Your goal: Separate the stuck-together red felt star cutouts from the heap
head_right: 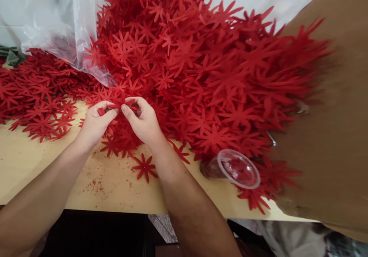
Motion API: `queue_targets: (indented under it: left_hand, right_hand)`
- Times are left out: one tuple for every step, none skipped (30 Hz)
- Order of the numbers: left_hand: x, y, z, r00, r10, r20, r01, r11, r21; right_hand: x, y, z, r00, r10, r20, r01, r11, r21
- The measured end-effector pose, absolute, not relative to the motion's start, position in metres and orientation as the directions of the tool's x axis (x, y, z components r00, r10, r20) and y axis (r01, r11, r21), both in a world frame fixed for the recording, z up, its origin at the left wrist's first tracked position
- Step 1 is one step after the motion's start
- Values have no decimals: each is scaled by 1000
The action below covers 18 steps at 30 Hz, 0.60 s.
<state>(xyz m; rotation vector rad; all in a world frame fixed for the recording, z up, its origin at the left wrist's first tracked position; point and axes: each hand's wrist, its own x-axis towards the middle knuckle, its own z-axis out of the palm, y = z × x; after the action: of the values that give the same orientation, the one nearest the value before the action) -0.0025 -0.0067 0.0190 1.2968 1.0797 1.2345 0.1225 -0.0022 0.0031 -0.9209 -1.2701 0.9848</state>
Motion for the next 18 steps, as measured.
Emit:
queue_targets:
  left_hand:
    - [-2,-7,19,96,991,91,-15,-90,996]
    - [-2,-8,20,117,990,78,5,-79,997]
    - [-1,-9,20,135,989,64,24,-68,997]
    - [-1,-9,20,147,988,56,41,-63,997]
    - [0,-10,19,155,986,60,54,-69,996]
    - [0,-10,19,160,984,73,62,-84,995]
    - [0,-10,18,162,982,94,64,-106,992]
    - [0,-9,17,159,980,119,61,-130,990]
    - [0,-9,16,158,978,137,54,-147,988]
    - [-1,-8,16,158,977,145,47,-154,987]
    - [-1,-8,16,159,977,145,41,-153,987]
    - [-2,-8,15,159,977,143,36,-151,988]
    - [-2,-8,16,161,976,147,29,-154,988]
    - [-2,-8,16,162,974,158,19,-163,986]
    - [-2,-8,16,163,971,173,7,-177,984]
    - [-2,-8,16,164,968,189,-4,-191,982]
    - [-2,-9,17,165,966,201,-16,-202,979]
    - [-2,-9,17,163,965,206,-26,-205,978]
  right_hand:
    - [123,-2,3,40,945,324,-65,326,-943]
    - [123,-3,4,41,943,330,-37,332,-943]
    - [124,-3,5,44,940,338,-4,338,-941]
    - [125,-4,6,49,938,344,27,343,-939]
    - [126,-4,7,57,935,351,52,348,-936]
    - [126,-5,8,64,931,359,65,355,-933]
    - [127,-6,9,70,927,368,69,363,-929]
    - [127,-6,10,77,922,379,67,375,-925]
    - [127,-7,11,82,916,392,68,388,-919]
    - [127,-7,11,89,910,406,75,400,-913]
    - [127,-7,12,99,904,416,86,408,-909]
    - [128,-7,12,119,900,420,102,410,-906]
    - [128,-7,12,146,897,417,120,403,-907]
    - [128,-7,11,177,896,407,136,388,-912]
    - [129,-6,11,206,896,393,145,369,-918]
    - [129,-6,10,227,898,378,147,352,-924]
    - [129,-5,10,233,901,366,142,340,-930]
    - [129,-4,9,222,907,357,123,337,-933]
